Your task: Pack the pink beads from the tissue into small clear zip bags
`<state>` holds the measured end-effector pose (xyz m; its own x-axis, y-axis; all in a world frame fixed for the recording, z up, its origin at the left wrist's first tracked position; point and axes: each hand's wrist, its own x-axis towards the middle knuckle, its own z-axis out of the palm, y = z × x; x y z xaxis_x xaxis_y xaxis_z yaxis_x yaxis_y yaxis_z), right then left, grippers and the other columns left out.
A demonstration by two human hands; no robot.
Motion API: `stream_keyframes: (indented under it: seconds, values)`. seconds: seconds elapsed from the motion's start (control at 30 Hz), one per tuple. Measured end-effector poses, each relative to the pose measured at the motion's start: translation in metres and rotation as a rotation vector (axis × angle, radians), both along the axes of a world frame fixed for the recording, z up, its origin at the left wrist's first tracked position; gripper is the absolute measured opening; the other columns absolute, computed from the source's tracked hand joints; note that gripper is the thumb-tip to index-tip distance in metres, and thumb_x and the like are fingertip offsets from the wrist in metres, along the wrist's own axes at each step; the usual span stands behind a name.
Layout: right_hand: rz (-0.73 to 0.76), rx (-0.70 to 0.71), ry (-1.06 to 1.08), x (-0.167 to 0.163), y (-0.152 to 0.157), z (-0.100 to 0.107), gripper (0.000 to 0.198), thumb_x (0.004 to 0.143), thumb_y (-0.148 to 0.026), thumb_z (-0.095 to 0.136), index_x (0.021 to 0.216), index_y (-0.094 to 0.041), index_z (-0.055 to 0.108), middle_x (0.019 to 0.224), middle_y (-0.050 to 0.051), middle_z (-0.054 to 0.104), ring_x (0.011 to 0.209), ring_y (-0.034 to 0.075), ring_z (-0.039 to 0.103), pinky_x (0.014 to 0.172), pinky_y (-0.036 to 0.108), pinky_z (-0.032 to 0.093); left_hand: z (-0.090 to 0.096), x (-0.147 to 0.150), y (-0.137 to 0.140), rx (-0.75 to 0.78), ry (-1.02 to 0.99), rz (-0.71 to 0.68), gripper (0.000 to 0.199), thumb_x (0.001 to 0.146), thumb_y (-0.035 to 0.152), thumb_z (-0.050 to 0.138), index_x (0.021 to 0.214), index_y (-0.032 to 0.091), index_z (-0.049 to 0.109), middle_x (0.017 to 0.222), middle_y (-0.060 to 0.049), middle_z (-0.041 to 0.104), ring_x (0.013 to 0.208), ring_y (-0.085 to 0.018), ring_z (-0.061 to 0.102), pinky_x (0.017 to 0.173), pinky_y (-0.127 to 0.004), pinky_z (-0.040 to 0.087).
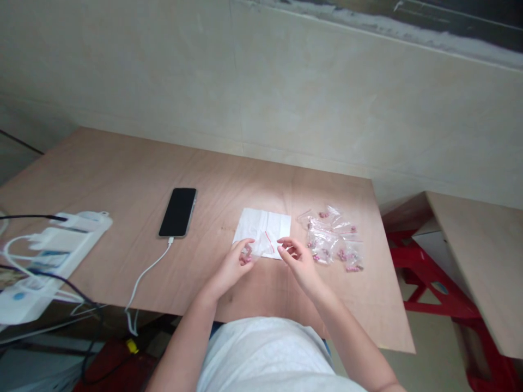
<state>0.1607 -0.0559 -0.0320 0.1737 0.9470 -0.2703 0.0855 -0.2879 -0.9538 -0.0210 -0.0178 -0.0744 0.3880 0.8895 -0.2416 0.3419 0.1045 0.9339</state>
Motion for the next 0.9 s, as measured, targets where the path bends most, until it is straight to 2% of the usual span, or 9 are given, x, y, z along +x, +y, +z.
stream_keyframes:
  seconds: [0.13,0.2,0.33,0.43,0.7,0.9]
  values:
    - [0.049,0.046,-0.101,-0.012,0.008,-0.015,0.022,0.069,-0.033,0.056,0.084,-0.019,0.063,0.077,0.002,0.053,0.059,0.010,0.044,0.057,0.023,0.040,-0.008,-0.006,0.006,0.029,0.067,0.070,0.041,0.064,0.015,0.057,0.104,0.018,0.049,0.090,-0.002,0.045,0.056,-0.005,0.051,0.058,-0.021,0.047]
    - [0.041,0.025,-0.118,-0.016,0.015,-0.025,0.018,0.068,-0.032,0.057,0.078,-0.018,0.064,0.073,0.002,0.053,0.058,0.010,0.043,0.058,0.023,0.040,-0.009,-0.007,0.008,0.042,0.090,0.092,0.040,0.063,0.015,0.058,0.103,0.018,0.050,0.091,-0.002,0.045,0.054,-0.004,0.049,0.058,-0.022,0.047]
    - [0.039,-0.076,-0.054,-0.018,0.028,-0.043,0.017,0.066,-0.033,0.057,0.068,-0.016,0.060,0.062,0.000,0.052,0.055,0.010,0.042,0.052,0.022,0.036,-0.011,-0.011,0.011,0.063,0.136,0.108,0.041,0.062,0.018,0.060,0.102,0.017,0.049,0.095,-0.003,0.044,0.052,-0.003,0.049,0.055,-0.022,0.046]
    - [0.027,-0.089,-0.009,-0.018,0.034,-0.053,0.017,0.065,-0.032,0.057,0.066,-0.016,0.057,0.058,-0.002,0.050,0.052,0.009,0.041,0.049,0.021,0.033,-0.013,-0.013,0.013,0.065,0.140,0.102,0.043,0.063,0.020,0.060,0.104,0.017,0.048,0.095,-0.003,0.044,0.051,-0.003,0.048,0.053,-0.021,0.045]
    - [0.026,-0.145,0.018,-0.016,0.039,-0.064,0.016,0.063,-0.032,0.054,0.063,-0.016,0.051,0.051,-0.005,0.046,0.042,0.008,0.039,0.043,0.021,0.030,-0.007,-0.013,0.017,0.017,0.098,0.087,0.045,0.063,0.020,0.060,0.106,0.017,0.047,0.100,-0.005,0.044,0.052,-0.002,0.047,0.048,-0.016,0.042]
    - [0.039,-0.173,0.042,-0.017,0.040,-0.069,0.012,0.066,-0.029,0.051,0.064,-0.017,0.048,0.046,-0.005,0.046,0.039,0.008,0.043,0.039,0.020,0.031,0.002,-0.011,0.019,-0.093,-0.007,0.087,0.054,0.063,0.021,0.062,0.113,0.019,0.041,0.097,-0.003,0.045,0.056,-0.002,0.048,0.054,-0.015,0.043]
